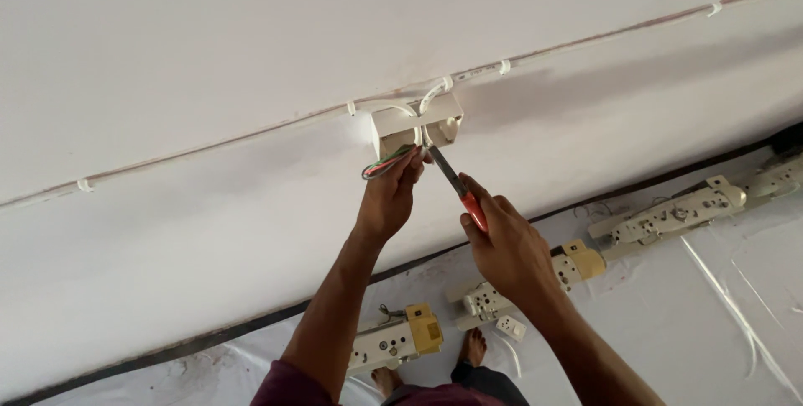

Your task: Stripping and installing electrical wires into a ceiling junction box.

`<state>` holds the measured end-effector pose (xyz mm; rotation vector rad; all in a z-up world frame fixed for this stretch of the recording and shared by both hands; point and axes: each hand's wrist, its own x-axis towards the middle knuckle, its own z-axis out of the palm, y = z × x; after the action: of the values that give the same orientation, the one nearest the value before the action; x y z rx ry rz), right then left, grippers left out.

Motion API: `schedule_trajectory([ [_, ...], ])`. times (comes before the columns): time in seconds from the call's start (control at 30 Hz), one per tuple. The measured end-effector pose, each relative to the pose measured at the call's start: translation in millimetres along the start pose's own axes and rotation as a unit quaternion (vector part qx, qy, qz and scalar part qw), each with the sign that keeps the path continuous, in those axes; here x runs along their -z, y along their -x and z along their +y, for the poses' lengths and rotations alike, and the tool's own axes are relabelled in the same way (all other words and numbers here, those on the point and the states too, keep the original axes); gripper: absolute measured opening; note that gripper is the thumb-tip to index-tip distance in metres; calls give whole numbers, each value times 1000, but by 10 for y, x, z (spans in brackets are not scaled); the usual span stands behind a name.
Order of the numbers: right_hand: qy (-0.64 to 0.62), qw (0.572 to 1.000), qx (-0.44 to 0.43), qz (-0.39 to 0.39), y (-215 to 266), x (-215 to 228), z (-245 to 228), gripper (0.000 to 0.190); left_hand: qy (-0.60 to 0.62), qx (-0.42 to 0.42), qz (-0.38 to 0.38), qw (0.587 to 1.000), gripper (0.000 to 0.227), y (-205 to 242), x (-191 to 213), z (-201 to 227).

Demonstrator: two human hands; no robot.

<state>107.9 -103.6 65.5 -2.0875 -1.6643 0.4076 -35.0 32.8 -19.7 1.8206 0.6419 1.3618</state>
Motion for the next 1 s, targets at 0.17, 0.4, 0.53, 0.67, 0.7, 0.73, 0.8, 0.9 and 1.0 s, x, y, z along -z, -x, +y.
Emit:
schedule_trajectory([
  [0.17,25,998,35,43,23,-79,-2,59,-46,-22,13,999,22,3,1,-55],
  [0.4,70,991,69,94,56,-286,-17,62,-122,0,27,992,23,18,7,85],
  [0.53,111,976,121,144,17,-366,75,64,-131,-26,33,990,22,25,-9,26],
  [0.67,2,990,104,97,-35,-383,136,53,-70,86,-5,994,23,11,-21,3],
  [0.7,-19,994,78,77,-30,-352,113,51,-14,200,-43,979,26,11,-20,2],
  [0.73,-19,994,79,77,-29,-353,112,51,-14,199,-42,979,26,-42,-31,125],
  [0.8,-21,996,57,64,-22,-359,109,53,340,236,21,910,31,-151,-51,371],
  [0.9,-34,993,68,92,56,-360,43,54,345,247,89,901,24,-283,-160,473],
  [1.0,-39,997,12,72,128,-339,-93,52,316,263,141,901,26,-296,-255,467],
])
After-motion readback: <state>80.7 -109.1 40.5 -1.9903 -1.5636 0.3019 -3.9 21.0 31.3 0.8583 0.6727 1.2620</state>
